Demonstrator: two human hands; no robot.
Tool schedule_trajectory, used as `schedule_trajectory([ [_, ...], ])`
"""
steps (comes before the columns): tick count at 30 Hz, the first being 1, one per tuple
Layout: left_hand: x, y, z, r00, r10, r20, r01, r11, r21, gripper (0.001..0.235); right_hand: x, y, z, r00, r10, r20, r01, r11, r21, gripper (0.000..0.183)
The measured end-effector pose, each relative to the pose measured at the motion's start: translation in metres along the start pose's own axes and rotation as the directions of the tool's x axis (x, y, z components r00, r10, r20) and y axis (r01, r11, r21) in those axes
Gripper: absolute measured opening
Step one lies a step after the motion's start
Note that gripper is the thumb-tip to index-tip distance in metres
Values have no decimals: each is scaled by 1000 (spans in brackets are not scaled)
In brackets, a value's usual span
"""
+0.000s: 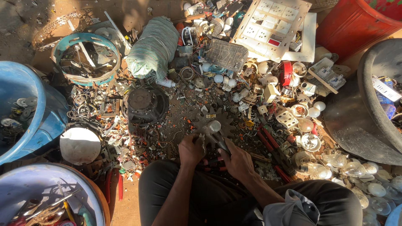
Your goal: The person sits on the ground in a cluttered outdoor area and uses a hammer and pliers to dismantle small electronic components. They repeatedly strike the components with the hammer to break them apart and use pliers to pull out wires and separate parts.
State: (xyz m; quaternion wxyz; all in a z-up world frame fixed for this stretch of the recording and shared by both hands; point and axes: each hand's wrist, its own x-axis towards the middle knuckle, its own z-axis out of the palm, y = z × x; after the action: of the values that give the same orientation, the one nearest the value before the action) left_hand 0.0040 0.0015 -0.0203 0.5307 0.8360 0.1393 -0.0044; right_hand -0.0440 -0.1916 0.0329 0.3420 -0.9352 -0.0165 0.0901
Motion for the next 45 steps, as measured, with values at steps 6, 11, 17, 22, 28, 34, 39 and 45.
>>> schedule_trajectory([
  [6,1,4,-5,990,-140,34,138,990,40,24,-3,11,9,996,27,83,-19,995,-94,55],
  [11,1,-13,3,1000,21,3,-21,994,110,28,-1,8,5,991,125,45,-132,965,225,53],
  [17,0,-20,13,994,80,80,-93,980,177,35,-5,11,-2,856,416,307,-517,671,531,46],
  [22,-2,-5,-2,984,180,-1,-180,981,76,33,0,18,3,866,385,320,-494,753,433,42],
  [28,5,7,-7,933,319,-167,-331,942,-50,27,-4,22,6,892,356,278,-434,845,311,41],
  [34,18,-8,15,993,94,-66,-72,957,280,35,-5,18,1,896,361,259,-429,855,290,40],
  [39,21,-24,22,998,13,-57,6,949,315,43,-5,31,10,875,384,295,-459,853,247,43],
  [45,26,-13,-10,996,-53,-73,-11,733,-680,28,-2,50,19,990,68,-121,-73,997,-31,71],
])
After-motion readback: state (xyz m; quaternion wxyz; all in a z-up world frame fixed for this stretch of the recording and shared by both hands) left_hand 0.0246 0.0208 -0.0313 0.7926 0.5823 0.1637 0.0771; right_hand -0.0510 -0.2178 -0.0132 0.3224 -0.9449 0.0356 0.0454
